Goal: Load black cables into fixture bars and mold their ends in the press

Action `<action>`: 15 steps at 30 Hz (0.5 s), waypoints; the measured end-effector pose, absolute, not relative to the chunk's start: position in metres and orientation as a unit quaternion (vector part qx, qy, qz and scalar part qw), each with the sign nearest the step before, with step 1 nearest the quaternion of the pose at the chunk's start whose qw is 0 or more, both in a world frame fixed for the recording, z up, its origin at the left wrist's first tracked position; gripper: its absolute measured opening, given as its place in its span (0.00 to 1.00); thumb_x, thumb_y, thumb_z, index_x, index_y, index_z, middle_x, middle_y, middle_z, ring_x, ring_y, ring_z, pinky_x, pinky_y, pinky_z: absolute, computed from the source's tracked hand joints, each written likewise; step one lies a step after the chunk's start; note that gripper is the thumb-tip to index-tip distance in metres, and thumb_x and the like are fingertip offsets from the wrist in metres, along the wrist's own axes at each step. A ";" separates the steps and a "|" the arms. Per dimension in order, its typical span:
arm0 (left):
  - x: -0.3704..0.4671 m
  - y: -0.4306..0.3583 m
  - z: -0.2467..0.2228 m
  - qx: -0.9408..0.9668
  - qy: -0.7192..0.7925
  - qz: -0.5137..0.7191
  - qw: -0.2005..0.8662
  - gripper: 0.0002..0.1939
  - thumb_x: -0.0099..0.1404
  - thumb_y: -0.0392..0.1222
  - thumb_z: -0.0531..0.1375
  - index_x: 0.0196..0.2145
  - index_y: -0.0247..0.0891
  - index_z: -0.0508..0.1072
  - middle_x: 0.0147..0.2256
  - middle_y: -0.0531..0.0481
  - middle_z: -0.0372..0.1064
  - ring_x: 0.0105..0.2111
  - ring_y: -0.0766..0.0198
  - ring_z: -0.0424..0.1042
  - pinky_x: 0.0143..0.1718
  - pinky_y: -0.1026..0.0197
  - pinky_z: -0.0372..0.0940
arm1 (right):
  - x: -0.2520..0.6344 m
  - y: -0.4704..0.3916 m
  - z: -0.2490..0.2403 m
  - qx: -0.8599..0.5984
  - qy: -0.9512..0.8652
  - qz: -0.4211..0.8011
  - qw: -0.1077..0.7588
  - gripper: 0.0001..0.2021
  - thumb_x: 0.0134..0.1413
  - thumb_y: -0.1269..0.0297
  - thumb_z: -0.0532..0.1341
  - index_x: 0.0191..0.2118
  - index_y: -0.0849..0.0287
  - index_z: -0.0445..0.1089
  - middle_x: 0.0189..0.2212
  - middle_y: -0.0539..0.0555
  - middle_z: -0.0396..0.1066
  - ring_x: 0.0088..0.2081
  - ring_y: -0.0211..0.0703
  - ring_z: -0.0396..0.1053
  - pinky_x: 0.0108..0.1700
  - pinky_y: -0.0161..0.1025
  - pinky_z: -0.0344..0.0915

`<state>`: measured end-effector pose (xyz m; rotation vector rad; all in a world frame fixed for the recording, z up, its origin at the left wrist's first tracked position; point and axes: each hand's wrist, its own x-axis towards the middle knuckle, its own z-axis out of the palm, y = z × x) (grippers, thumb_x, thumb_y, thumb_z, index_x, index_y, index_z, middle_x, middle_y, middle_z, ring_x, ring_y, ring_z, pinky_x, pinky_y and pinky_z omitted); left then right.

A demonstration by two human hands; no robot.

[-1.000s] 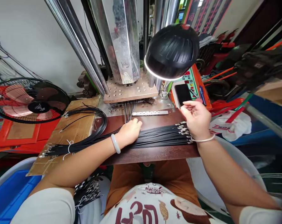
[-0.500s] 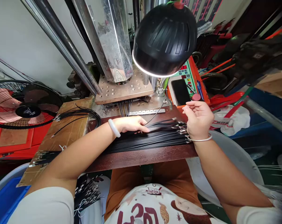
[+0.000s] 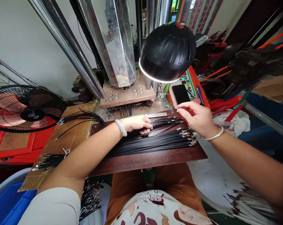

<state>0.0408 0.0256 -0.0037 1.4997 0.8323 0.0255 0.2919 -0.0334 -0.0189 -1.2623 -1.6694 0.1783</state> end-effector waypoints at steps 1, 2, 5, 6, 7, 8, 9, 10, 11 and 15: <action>0.042 0.026 -0.004 0.668 0.376 0.014 0.642 0.13 0.58 0.41 0.64 0.19 0.34 0.69 0.18 0.55 0.65 0.18 0.70 0.60 0.23 0.66 0.58 | 0.291 -0.032 -0.015 -0.516 -0.720 0.057 0.461 0.09 0.59 0.56 0.59 0.38 0.53 0.74 0.34 0.52 0.75 0.36 0.45 0.72 0.42 0.45 0.70; 0.044 0.026 -0.004 0.678 0.385 0.017 0.627 0.11 0.58 0.39 0.64 0.20 0.34 0.71 0.18 0.55 0.66 0.19 0.70 0.61 0.23 0.67 0.58 | 0.288 -0.031 -0.010 -0.506 -0.748 0.043 0.427 0.10 0.60 0.56 0.57 0.37 0.52 0.74 0.34 0.52 0.75 0.36 0.46 0.72 0.43 0.45 0.69; 0.046 0.026 -0.003 0.713 0.394 0.027 0.579 0.09 0.59 0.37 0.62 0.22 0.35 0.72 0.19 0.56 0.66 0.20 0.70 0.63 0.25 0.67 0.60 | 0.267 -0.033 -0.003 -0.447 -0.838 0.013 0.312 0.12 0.62 0.58 0.55 0.42 0.54 0.74 0.39 0.55 0.75 0.43 0.50 0.71 0.48 0.49 0.67; 0.044 0.025 -0.002 0.728 0.385 0.025 0.567 0.10 0.60 0.38 0.61 0.22 0.35 0.72 0.20 0.55 0.67 0.21 0.69 0.64 0.25 0.67 0.61 | 0.259 -0.035 -0.003 -0.432 -0.864 -0.006 0.257 0.12 0.62 0.60 0.54 0.43 0.57 0.73 0.41 0.58 0.75 0.45 0.53 0.70 0.48 0.50 0.65; 0.040 0.025 0.000 0.749 0.370 0.024 0.550 0.10 0.61 0.40 0.60 0.23 0.35 0.73 0.21 0.54 0.69 0.22 0.67 0.67 0.27 0.66 0.63 | 0.252 -0.036 -0.004 -0.432 -0.880 -0.028 0.197 0.12 0.61 0.64 0.54 0.43 0.61 0.73 0.41 0.61 0.75 0.45 0.56 0.70 0.48 0.52 0.65; 0.035 0.024 0.002 0.778 0.353 0.035 0.518 0.10 0.62 0.42 0.60 0.26 0.35 0.74 0.24 0.52 0.71 0.25 0.66 0.70 0.30 0.65 0.66 | 0.246 -0.038 -0.006 -0.447 -0.882 -0.050 0.142 0.13 0.61 0.67 0.52 0.41 0.64 0.73 0.38 0.65 0.74 0.44 0.58 0.70 0.46 0.53 0.64; 0.028 0.023 0.005 0.814 0.338 0.064 0.468 0.10 0.64 0.44 0.59 0.30 0.34 0.76 0.27 0.50 0.74 0.28 0.63 0.73 0.34 0.63 0.68 | 0.241 -0.038 -0.009 -0.474 -0.871 -0.070 0.106 0.14 0.61 0.71 0.50 0.38 0.66 0.73 0.35 0.67 0.74 0.41 0.59 0.70 0.44 0.53 0.64; 0.021 0.021 0.008 0.850 0.325 0.109 0.399 0.12 0.65 0.45 0.58 0.36 0.34 0.77 0.33 0.47 0.76 0.34 0.61 0.75 0.40 0.60 0.70 | 0.238 -0.038 -0.012 -0.501 -0.856 -0.082 0.096 0.15 0.60 0.73 0.48 0.36 0.68 0.73 0.33 0.68 0.73 0.39 0.59 0.71 0.42 0.53 0.65; 0.014 0.019 0.012 0.880 0.312 0.162 0.320 0.14 0.66 0.45 0.57 0.42 0.34 0.76 0.40 0.43 0.76 0.41 0.58 0.75 0.46 0.57 0.69 | 0.235 -0.036 -0.014 -0.512 -0.848 -0.081 0.115 0.16 0.59 0.75 0.47 0.36 0.68 0.73 0.33 0.68 0.73 0.38 0.59 0.70 0.41 0.53 0.65; 0.001 0.010 0.021 0.942 0.177 0.247 0.144 0.18 0.71 0.44 0.52 0.54 0.41 0.72 0.62 0.45 0.61 0.63 0.55 0.59 0.63 0.46 0.58 | 0.220 -0.015 -0.021 -0.352 -0.888 0.054 0.290 0.18 0.57 0.72 0.50 0.50 0.61 0.70 0.46 0.61 0.73 0.49 0.52 0.68 0.50 0.50 0.66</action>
